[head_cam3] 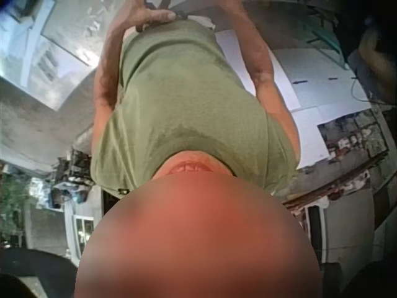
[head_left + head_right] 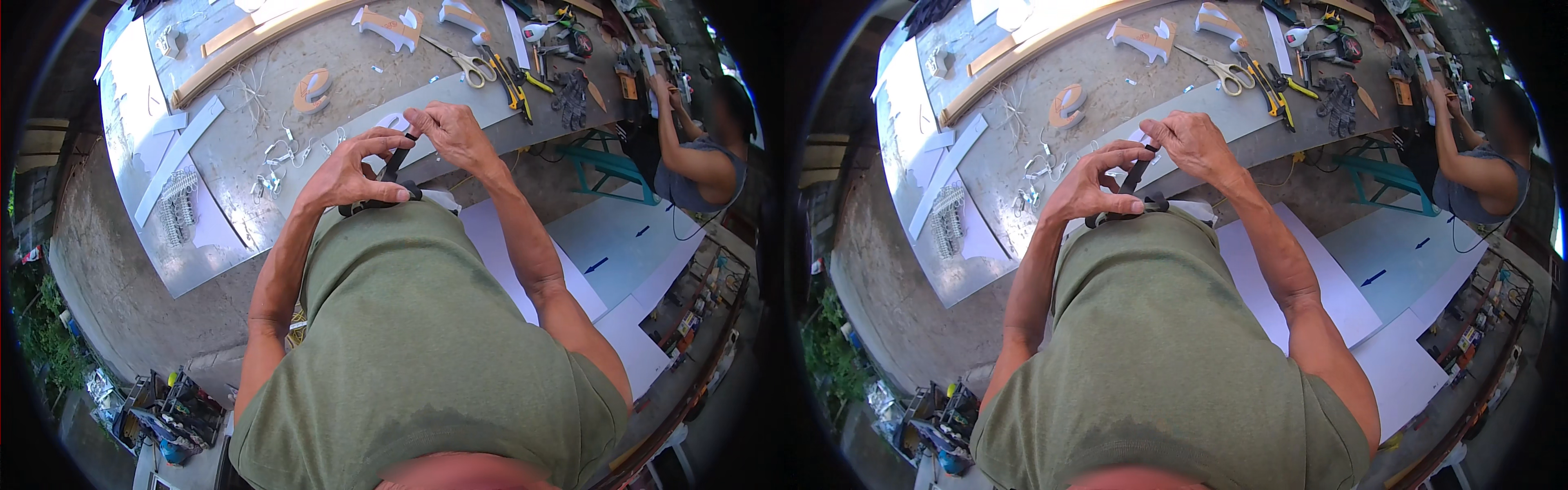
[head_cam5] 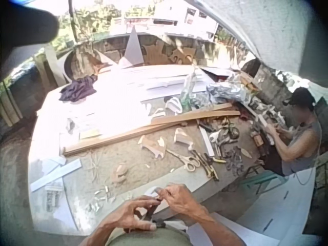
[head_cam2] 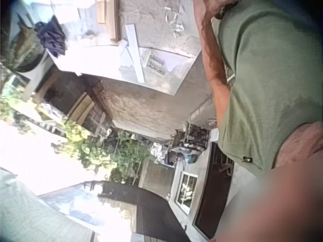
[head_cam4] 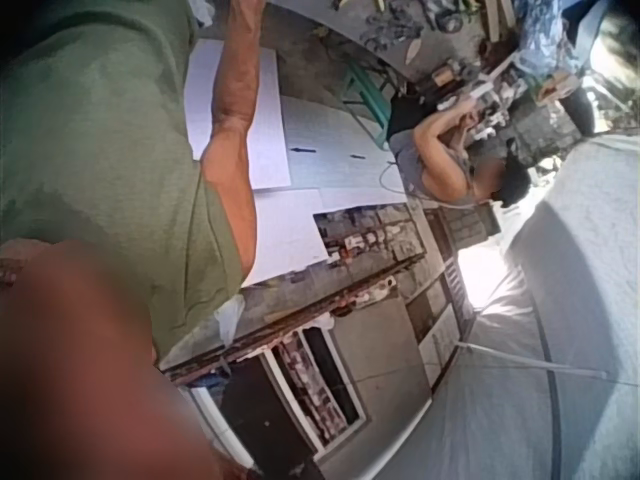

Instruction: Assembling a sign by applying adhesive and tape to individual foam or vinyl letters.

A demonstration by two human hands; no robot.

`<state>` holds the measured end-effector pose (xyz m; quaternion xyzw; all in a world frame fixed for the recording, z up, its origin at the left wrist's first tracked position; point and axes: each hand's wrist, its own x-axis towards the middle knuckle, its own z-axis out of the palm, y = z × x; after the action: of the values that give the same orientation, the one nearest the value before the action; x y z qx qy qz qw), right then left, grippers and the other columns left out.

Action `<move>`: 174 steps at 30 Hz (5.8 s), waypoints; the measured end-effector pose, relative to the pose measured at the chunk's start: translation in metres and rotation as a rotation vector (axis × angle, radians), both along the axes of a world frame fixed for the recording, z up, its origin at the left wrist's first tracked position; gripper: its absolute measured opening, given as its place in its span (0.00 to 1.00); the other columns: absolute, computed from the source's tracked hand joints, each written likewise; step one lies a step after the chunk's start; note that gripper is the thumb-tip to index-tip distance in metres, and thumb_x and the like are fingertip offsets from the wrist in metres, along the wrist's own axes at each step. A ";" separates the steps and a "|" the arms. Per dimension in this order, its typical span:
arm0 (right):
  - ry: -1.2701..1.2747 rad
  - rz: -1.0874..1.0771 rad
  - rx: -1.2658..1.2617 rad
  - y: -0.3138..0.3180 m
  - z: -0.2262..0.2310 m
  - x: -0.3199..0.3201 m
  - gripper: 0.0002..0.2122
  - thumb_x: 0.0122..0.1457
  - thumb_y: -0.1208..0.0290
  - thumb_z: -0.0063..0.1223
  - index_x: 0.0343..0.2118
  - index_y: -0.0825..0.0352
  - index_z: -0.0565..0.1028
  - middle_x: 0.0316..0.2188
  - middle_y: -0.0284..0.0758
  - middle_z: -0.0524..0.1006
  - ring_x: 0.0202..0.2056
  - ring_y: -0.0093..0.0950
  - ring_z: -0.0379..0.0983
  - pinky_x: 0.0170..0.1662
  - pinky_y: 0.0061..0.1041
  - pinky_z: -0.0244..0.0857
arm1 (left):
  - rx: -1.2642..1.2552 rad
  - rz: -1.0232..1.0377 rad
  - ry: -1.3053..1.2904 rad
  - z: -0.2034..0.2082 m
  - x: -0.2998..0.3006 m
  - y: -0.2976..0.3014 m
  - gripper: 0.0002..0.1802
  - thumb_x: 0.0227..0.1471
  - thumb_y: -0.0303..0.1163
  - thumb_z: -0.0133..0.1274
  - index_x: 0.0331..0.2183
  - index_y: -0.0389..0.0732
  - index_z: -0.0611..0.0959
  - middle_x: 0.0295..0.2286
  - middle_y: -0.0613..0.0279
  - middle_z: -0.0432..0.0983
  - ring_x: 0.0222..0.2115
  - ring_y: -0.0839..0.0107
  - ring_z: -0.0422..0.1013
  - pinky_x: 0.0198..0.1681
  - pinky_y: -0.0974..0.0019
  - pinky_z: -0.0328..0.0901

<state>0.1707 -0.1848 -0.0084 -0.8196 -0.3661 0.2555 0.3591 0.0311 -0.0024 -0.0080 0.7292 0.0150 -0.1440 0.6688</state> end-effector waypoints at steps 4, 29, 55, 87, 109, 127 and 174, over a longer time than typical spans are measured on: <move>0.176 -0.295 -0.141 -0.002 -0.023 0.039 0.25 0.65 0.50 0.51 0.30 0.73 0.80 0.27 0.39 0.77 0.28 0.27 0.73 0.32 0.28 0.66 | -0.020 0.004 0.030 0.003 0.001 0.002 0.43 0.34 0.50 0.73 0.52 0.42 0.81 0.54 0.57 0.70 0.46 0.62 0.71 0.37 0.62 0.74; 0.801 -0.145 0.134 -0.050 -0.013 0.021 0.16 0.57 0.74 0.58 0.48 0.72 0.73 0.36 0.33 0.78 0.35 0.24 0.77 0.39 0.26 0.72 | -0.041 0.272 -0.066 0.013 -0.024 0.061 0.63 0.24 0.53 0.75 0.63 0.45 0.69 0.52 0.48 0.73 0.49 0.57 0.71 0.33 0.66 0.72; 0.756 0.096 0.100 -0.070 0.020 -0.034 0.16 0.50 0.69 0.68 0.39 0.72 0.78 0.28 0.30 0.78 0.29 0.17 0.74 0.35 0.19 0.69 | -0.105 0.138 -0.110 0.024 -0.017 0.047 0.68 0.21 0.50 0.77 0.65 0.45 0.65 0.51 0.52 0.74 0.48 0.63 0.70 0.37 0.67 0.71; 0.715 0.017 -0.022 -0.071 0.010 -0.038 0.13 0.54 0.74 0.65 0.41 0.72 0.78 0.29 0.31 0.79 0.30 0.16 0.73 0.37 0.20 0.70 | -0.094 0.106 -0.104 0.011 -0.014 0.044 0.69 0.21 0.51 0.76 0.66 0.45 0.63 0.52 0.49 0.72 0.47 0.61 0.71 0.37 0.66 0.72; -0.644 -0.555 -0.367 -0.091 -0.121 0.047 0.09 0.55 0.69 0.57 0.38 0.65 0.77 0.35 0.40 0.81 0.36 0.43 0.77 0.41 0.42 0.69 | 0.760 0.192 -0.278 -0.112 0.140 -0.073 0.68 0.29 0.51 0.75 0.65 0.41 0.56 0.61 0.40 0.57 0.57 0.42 0.62 0.58 0.48 0.64; -0.630 -0.129 0.082 -0.012 -0.056 0.009 0.14 0.50 0.69 0.66 0.40 0.61 0.79 0.34 0.33 0.75 0.41 0.34 0.71 0.45 0.35 0.66 | -0.327 0.148 0.210 -0.053 0.055 -0.019 0.60 0.56 0.76 0.27 0.67 0.32 0.47 0.63 0.32 0.54 0.64 0.48 0.54 0.65 0.51 0.52; 1.030 -0.296 0.221 -0.014 -0.124 -0.055 0.09 0.61 0.70 0.59 0.40 0.70 0.78 0.34 0.36 0.79 0.35 0.25 0.79 0.34 0.21 0.72 | 0.623 0.383 0.120 -0.123 -0.072 0.039 0.17 0.42 0.30 0.65 0.39 0.42 0.85 0.32 0.58 0.81 0.33 0.60 0.76 0.37 0.59 0.70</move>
<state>0.1158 -0.1987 -0.1326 -0.5887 -0.0485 0.5307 0.6078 -0.0409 0.0367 -0.1309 0.8721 0.2333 -0.0472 0.4275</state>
